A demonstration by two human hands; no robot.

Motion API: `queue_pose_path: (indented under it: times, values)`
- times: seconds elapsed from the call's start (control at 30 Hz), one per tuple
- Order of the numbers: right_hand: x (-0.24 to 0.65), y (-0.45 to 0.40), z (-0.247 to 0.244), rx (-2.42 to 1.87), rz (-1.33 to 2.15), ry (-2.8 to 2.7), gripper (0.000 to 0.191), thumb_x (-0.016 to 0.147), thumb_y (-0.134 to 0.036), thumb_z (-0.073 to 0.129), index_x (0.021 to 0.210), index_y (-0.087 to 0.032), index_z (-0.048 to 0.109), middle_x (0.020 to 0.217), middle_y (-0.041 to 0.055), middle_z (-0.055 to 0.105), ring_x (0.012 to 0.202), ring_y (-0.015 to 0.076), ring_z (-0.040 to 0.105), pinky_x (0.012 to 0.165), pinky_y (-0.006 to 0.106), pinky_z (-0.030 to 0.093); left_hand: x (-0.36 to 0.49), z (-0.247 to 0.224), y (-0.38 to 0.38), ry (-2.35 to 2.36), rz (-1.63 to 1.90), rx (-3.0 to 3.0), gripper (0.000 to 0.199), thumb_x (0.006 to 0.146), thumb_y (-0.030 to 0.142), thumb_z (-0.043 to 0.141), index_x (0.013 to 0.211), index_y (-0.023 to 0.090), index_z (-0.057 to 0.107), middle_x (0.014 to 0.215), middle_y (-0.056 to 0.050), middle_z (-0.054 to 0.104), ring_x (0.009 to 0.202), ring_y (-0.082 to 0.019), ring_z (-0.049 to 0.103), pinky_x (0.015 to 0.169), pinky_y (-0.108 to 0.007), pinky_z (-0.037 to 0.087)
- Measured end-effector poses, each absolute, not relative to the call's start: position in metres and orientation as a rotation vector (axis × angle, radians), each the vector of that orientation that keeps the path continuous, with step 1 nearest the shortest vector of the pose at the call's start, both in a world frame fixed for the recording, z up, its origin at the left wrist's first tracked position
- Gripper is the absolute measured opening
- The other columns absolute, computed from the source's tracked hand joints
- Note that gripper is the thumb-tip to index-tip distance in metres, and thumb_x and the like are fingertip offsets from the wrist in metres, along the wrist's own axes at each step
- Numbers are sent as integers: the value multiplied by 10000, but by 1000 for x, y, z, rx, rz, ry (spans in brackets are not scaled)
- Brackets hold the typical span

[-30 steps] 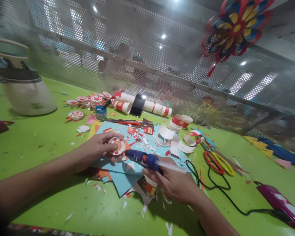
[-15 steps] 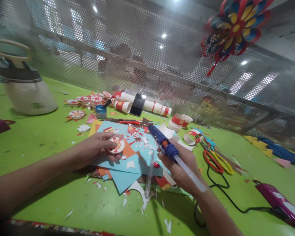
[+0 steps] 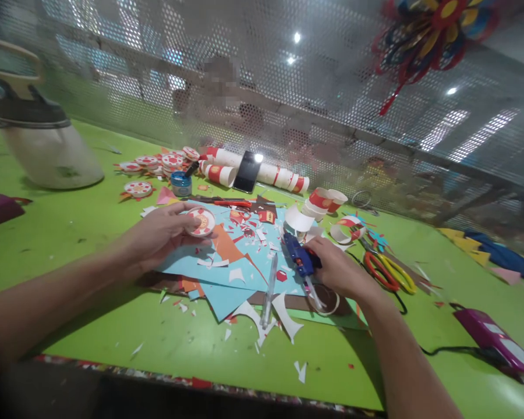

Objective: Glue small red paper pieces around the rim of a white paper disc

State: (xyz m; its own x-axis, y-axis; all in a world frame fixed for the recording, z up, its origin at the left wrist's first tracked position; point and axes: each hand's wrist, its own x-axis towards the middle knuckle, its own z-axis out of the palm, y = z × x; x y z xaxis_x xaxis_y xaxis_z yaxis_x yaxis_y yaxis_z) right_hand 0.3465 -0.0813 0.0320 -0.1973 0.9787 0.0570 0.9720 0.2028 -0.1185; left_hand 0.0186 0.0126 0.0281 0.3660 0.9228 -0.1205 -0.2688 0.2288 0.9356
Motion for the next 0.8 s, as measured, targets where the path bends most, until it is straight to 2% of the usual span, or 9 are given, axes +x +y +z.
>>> queue_pose_path:
  times: [0.13,0.23,0.27,0.33,0.37,0.43,0.57,0.8]
  values:
    - [360,-84,32,-1904,81,-2373,344,757,-160,572,1094,-166,639,1117,124,639,1041,289,586,889,406,464,19,26,12,846,961,1003,196,763,-1,575,900,134,539,744,-64,665,640,-208,718,553,-281,601]
    - [340,-92,47,-1805,-79,-2354,372,802,-166,538,1160,-160,636,1196,155,630,1127,324,542,950,490,419,20,25,12,876,981,989,205,742,-16,577,881,130,546,736,-51,660,594,-179,706,565,-267,602]
    - [325,-94,53,-1737,-149,-2326,332,834,-170,521,1140,-158,648,1151,154,647,1087,313,553,932,492,423,20,24,12,880,981,983,211,735,-19,577,880,132,546,728,-43,654,577,-170,699,555,-259,596]
    - [286,-96,62,-1586,-147,-2274,189,898,-196,518,980,-150,681,950,124,672,911,250,588,819,408,464,21,24,12,891,970,978,217,730,-17,572,882,136,545,710,-36,642,554,-163,686,507,-241,571]
    - [265,-95,63,-1497,-59,-2291,169,910,-190,521,908,-151,685,846,91,665,803,208,586,739,350,466,21,23,12,899,965,980,214,731,-11,570,884,137,544,708,-38,639,552,-164,682,483,-233,556]
    - [225,-90,59,-1435,149,-2399,188,924,-172,527,849,-141,696,754,53,636,700,161,562,653,289,437,22,22,13,920,967,982,208,730,0,570,885,137,540,707,-42,636,557,-168,677,451,-223,535]
    - [177,-74,37,-1597,133,-2548,187,900,-142,582,780,-133,725,773,47,636,697,143,556,620,266,387,22,19,15,932,973,982,220,717,3,555,883,144,522,678,-50,641,538,-177,667,413,-221,505]
    - [165,-63,19,-1754,-54,-2554,187,879,-127,586,778,-124,743,790,81,637,707,169,552,569,290,314,21,16,16,896,951,964,249,692,14,558,889,157,511,598,-30,616,479,-175,631,403,-243,493]
